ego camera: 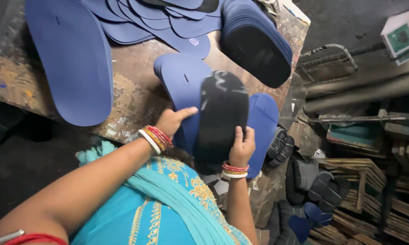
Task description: The recorder is arranging and stacking blue shoe insoles on a workbench in a shoe manufacturing facility.
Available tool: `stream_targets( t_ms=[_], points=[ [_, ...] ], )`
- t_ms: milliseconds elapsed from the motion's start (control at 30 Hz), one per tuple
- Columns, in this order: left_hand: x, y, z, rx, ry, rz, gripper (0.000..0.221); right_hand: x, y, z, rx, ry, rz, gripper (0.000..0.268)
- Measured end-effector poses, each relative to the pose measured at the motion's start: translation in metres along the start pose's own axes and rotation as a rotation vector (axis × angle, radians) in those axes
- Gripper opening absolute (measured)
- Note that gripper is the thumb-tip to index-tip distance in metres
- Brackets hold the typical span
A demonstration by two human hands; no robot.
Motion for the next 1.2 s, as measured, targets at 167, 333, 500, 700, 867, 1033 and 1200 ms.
stream_targets(
  t_ms=[167,333,500,700,867,1033,1200],
  points=[
    [0.014,0.027,0.006,-0.104,0.009,0.158,0.039,0.039,0.014,-0.033,-0.054,0.003,0.481,0.046],
    [-0.005,0.002,0.013,-0.099,0.056,-0.062,0.038,-0.025,0.002,-0.022,-0.179,0.218,0.198,0.050],
    [-0.015,-0.019,0.012,-0.127,0.008,-0.082,0.040,-0.119,-0.016,0.021,0.035,0.498,0.304,0.046],
    [-0.013,-0.011,0.015,-0.210,0.065,0.164,0.045,-0.010,0.078,-0.040,0.290,0.320,0.429,0.043],
    [-0.027,-0.010,0.004,-0.177,0.040,0.038,0.041,0.047,0.076,-0.052,-0.029,0.298,0.561,0.040],
    [-0.025,-0.012,-0.001,-0.176,-0.158,-0.085,0.038,-0.034,0.005,0.003,-0.223,0.248,0.242,0.035],
    [-0.030,0.034,-0.020,-0.093,-0.099,-0.019,0.044,-0.031,0.012,-0.007,0.240,0.176,0.253,0.033]
  ],
)
Point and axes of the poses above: each hand's wrist, its own z-axis away from the middle knuckle, its own y-axis out of the back of the hand, x = y × z, the point moved 1 cm from there along -z, towards the middle knuckle, and after that the axes turned 5 degrees about y, right-handed, at the moved point
